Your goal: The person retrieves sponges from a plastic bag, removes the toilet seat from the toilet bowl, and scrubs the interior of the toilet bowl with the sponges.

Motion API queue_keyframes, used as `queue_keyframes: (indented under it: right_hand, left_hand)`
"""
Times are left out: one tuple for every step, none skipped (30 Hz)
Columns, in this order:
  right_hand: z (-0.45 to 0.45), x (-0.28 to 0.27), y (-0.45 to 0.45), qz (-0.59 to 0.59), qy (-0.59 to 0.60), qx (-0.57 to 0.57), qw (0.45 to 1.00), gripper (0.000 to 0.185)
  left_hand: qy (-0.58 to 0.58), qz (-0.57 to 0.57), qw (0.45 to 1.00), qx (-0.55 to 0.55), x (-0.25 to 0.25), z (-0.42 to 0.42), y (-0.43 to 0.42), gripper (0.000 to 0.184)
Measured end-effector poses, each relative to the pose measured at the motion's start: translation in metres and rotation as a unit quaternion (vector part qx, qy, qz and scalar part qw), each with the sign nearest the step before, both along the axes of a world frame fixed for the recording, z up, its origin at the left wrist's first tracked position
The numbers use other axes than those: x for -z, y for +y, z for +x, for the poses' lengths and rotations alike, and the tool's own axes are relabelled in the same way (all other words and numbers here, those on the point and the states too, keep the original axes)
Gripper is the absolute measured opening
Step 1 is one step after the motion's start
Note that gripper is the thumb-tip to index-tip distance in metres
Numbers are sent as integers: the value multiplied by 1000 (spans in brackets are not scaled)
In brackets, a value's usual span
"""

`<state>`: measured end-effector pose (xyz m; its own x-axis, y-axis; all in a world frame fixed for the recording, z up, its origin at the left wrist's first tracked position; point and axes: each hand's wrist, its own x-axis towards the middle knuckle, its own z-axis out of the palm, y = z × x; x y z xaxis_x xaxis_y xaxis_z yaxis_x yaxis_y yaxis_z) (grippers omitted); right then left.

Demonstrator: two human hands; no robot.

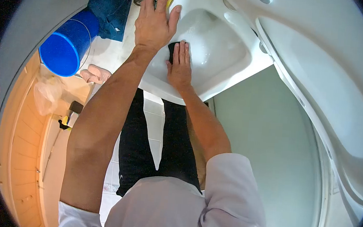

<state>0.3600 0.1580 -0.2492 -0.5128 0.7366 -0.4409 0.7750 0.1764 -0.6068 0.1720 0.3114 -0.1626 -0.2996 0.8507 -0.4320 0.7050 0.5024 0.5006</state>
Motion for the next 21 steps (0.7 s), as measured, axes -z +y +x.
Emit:
queue_keyframes:
  right_hand:
    - [2, 8, 7, 2, 2, 3, 1000, 80]
    - [8, 25, 22, 32, 9, 8, 999, 78]
    - [13, 41, 38, 60, 15, 15, 998, 76]
    - [15, 60, 57, 87, -9, 56, 995, 74]
    - [16, 78, 74, 111, -36, 98, 988, 72]
    - [15, 96, 91, 92, -62, 111, 988, 72]
    - [12, 103, 106, 77, -86, 123, 986, 72]
    - [-1, 103, 104, 63, -110, 164, 978, 73]
    - [-6, 93, 92, 68, -66, 166, 982, 75]
    - [-11, 82, 70, 82, -41, 151, 984, 76]
    - [-16, 63, 45, 94, -18, 136, 986, 77]
    - [-22, 37, 21, 61, -14, 107, 992, 78]
    - [-23, 17, 6, 29, -9, 75, 997, 79]
    - [-17, 10, 2, 32, -12, 77, 996, 79]
    - [-11, 5, 0, 10, -11, 17, 1000, 79]
    - [-7, 3, -1, -13, -8, -43, 999, 80]
    - [-4, 17, 14, 29, -8, -37, 999, 80]
    - [-8, 39, 31, 84, -15, 34, 996, 80]
    - [-13, 60, 44, 133, -26, 104, 985, 80]
    - [-21, 65, 61, 115, -16, 130, 985, 79]
    - [-25, 63, 72, 101, -8, 157, 982, 78]
  left_hand:
    - [2, 2, 1000, 3, 5, 0, -1, 60]
    - [15, 64, 998, 6, 14, 1, -5, 60]
    - [27, 123, 992, 10, 21, 2, -9, 59]
    - [29, 118, 993, 13, 21, 1, -9, 59]
    - [21, 117, 993, 5, 16, 2, -6, 58]
    - [11, 118, 993, -2, 14, 5, -7, 58]
    - [10, 116, 993, 1, 16, 6, -8, 58]
    - [19, 134, 991, 1, 21, 7, -8, 58]
    - [30, 154, 988, 0, 24, 7, -8, 58]
    - [33, 172, 985, -3, 26, 7, -8, 58]
    - [30, 174, 984, 0, 26, 8, -8, 58]
    - [30, 175, 984, -5, 26, 8, -10, 58]
    - [29, 177, 984, -11, 27, 9, -10, 58]
    - [31, 183, 982, -11, 27, 9, -9, 58]
    - [29, 185, 982, -9, 27, 11, -9, 58]
    - [30, 195, 980, -10, 28, 11, -10, 58]
    - [34, 205, 978, -12, 29, 8, -12, 58]
    - [56, 199, 978, -5, 28, 9, -12, 57]
    - [57, 191, 980, -3, 30, 6, -14, 57]
    - [70, 207, 976, 4, 33, 7, -15, 57]
    - [81, 225, 971, 12, 33, 9, -17, 57]
